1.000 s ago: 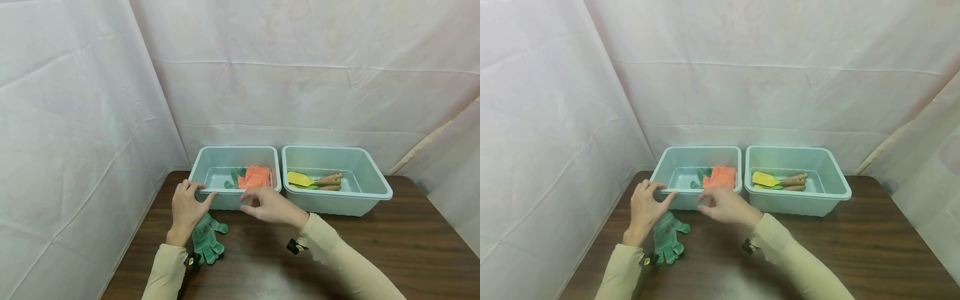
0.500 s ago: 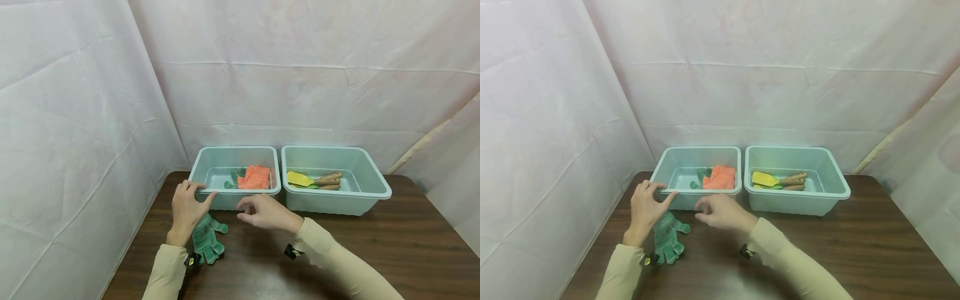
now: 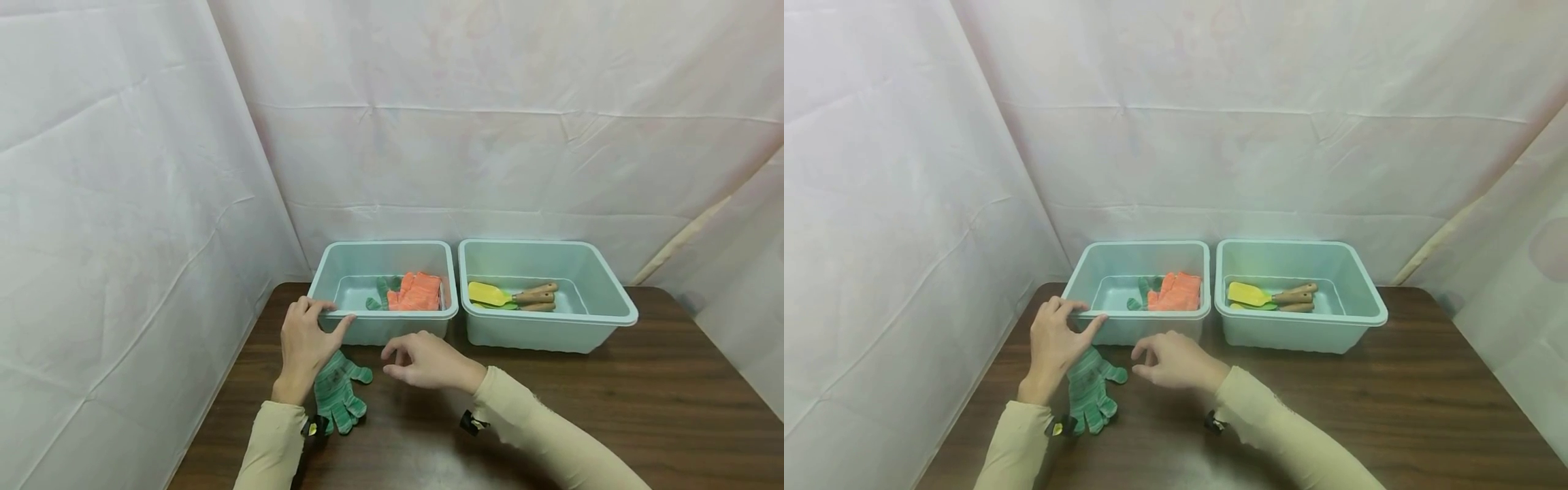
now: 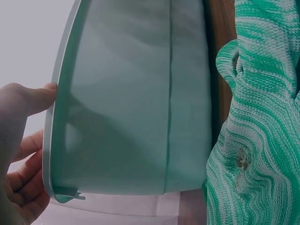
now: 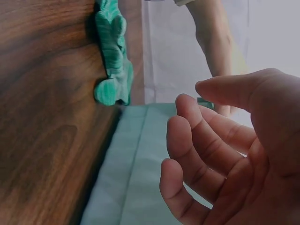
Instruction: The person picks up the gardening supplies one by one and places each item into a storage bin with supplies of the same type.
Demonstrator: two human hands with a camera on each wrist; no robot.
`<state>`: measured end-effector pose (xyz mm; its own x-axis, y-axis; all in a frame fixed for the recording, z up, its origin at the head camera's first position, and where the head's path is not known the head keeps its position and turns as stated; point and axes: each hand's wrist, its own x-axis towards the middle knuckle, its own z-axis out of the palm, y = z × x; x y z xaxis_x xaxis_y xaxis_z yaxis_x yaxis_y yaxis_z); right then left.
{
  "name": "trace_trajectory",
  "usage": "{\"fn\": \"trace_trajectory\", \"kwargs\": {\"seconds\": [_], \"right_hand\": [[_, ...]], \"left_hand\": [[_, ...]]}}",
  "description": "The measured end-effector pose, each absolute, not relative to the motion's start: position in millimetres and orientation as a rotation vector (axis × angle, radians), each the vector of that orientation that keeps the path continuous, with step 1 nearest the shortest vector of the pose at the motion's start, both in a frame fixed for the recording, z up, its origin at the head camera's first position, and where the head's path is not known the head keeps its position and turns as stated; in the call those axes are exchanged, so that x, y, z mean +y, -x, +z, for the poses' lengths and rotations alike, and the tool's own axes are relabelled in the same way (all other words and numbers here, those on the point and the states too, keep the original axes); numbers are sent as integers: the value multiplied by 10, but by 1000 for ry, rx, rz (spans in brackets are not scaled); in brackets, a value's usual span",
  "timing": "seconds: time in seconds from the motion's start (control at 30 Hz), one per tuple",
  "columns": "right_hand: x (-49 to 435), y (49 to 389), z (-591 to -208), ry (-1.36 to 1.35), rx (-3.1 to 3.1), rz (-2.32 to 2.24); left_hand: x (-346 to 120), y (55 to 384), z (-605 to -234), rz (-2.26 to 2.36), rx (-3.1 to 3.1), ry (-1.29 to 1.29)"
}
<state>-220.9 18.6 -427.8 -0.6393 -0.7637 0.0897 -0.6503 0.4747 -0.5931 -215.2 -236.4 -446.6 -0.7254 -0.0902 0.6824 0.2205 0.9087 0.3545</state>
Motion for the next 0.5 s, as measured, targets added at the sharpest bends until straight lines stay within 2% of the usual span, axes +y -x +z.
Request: {"fn": "trace_trajectory", "kwargs": {"seconds": [0.5], "right_hand": [[41, 2115, -4550, 1273, 2457, -881]], "left_hand": [[-2348, 2142, -4450, -541, -2308, 99]]}}
